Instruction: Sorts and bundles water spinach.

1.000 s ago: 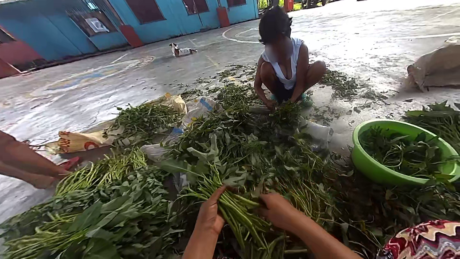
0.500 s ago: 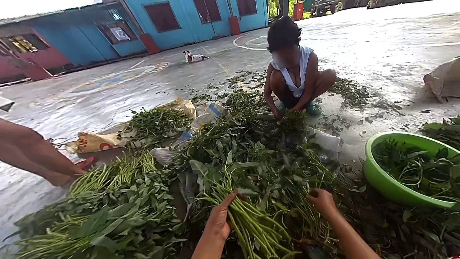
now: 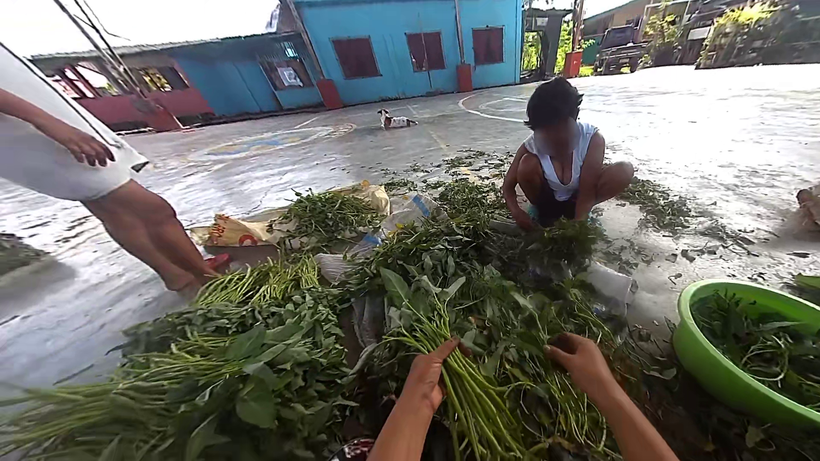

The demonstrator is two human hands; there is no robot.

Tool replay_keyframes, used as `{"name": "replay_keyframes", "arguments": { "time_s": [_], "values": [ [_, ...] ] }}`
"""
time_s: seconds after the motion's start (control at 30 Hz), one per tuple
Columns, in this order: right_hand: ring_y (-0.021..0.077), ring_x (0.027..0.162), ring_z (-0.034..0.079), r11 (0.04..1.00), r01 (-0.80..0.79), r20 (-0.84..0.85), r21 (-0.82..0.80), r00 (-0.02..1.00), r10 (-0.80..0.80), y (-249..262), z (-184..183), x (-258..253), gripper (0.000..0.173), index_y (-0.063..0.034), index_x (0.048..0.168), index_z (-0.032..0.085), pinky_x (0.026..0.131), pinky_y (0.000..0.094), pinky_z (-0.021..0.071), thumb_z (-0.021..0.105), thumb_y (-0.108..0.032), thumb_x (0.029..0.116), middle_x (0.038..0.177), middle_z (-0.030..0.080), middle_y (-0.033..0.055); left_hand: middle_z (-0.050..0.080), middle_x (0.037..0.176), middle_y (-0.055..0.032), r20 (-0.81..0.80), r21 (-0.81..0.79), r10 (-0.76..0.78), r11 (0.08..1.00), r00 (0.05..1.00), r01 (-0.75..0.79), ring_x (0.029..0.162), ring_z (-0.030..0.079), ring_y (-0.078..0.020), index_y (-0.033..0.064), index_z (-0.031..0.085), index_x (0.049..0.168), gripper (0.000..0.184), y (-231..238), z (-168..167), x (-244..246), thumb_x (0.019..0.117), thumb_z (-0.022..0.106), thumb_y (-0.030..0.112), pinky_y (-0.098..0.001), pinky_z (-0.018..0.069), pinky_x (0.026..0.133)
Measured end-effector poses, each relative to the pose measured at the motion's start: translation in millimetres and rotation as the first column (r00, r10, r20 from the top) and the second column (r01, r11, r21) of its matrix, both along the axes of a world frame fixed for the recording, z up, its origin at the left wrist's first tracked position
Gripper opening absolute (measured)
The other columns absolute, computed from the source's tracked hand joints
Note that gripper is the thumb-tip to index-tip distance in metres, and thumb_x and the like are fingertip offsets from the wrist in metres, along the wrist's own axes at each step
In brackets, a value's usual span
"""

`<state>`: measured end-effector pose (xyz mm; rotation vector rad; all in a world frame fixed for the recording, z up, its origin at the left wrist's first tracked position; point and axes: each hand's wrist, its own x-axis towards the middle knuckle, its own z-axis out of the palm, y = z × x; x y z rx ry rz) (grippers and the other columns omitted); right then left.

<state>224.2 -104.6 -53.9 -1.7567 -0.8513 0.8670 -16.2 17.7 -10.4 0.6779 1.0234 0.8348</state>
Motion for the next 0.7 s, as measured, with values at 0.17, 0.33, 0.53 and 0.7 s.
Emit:
{"name": "replay_keyframes", "arguments": {
  "time_s": [0.17, 0.33, 0.53, 0.7],
  "values": [
    [0.0185, 0.091, 0.071, 0.994, -0.045, 0.227, 0.101, 0.974, 0.021, 33, 25, -70, 0.025, -0.0025, 0.116, 0.068, 0.086, 0.0387, 0.0586, 0.068, -0.019, 0.0976, 0.102, 0.073, 0.0088, 0.071, 0.087, -0.0170, 0.013, 0.038, -0.051, 0.998, 0.999, 0.050, 0.078, 0.073, -0.0256, -0.0048, 0.061, 0.114, 0.020, -1, 12, 5, 0.0980, 0.066, 0.006, -0.0384, 0.0627, 0.073],
    [0.0228, 0.105, 0.069, 0.967, -0.251, 0.351, 0.044, 0.910, 0.220, 51, 46, -108, 0.027, -0.0027, 0.123, 0.066, 0.096, 0.0421, 0.0549, 0.057, -0.018, 0.1026, 0.114, 0.071, 0.0122, 0.071, 0.110, -0.0152, -0.142, 0.097, -0.048, 0.993, 0.989, 0.062, 0.099, 0.070, -0.0204, -0.0034, 0.056, 0.129, 0.046, -8, 11, 9, 0.0908, 0.078, 0.011, -0.0369, 0.0589, 0.088],
    [0.0350, 0.126, 0.059, 0.869, -0.359, 0.391, -0.342, 0.787, 0.478, 41, 70, -107, 0.037, 0.0050, 0.135, 0.054, 0.109, 0.0490, 0.0451, 0.052, -0.016, 0.1042, 0.129, 0.062, 0.0238, 0.068, 0.112, -0.0184, -0.177, 0.115, 0.030, 0.993, 0.984, -0.009, 0.100, 0.068, -0.0222, -0.0053, 0.053, 0.130, 0.051, -9, 6, 13, 0.0896, 0.079, 0.011, -0.0375, 0.0576, 0.088],
    [0.0428, 0.115, 0.063, 0.694, -0.308, 0.367, -0.651, 0.672, 0.643, 15, 35, -34, 0.029, 0.0042, 0.118, 0.067, 0.100, 0.0611, 0.0489, 0.069, -0.014, 0.0949, 0.119, 0.066, 0.0268, 0.069, 0.108, -0.0188, -0.131, 0.118, 0.122, 0.987, 0.984, -0.106, 0.096, 0.070, -0.0243, -0.0036, 0.057, 0.128, 0.045, 5, 8, 0, 0.0911, 0.077, 0.011, -0.0396, 0.0595, 0.084]
  ]
}}
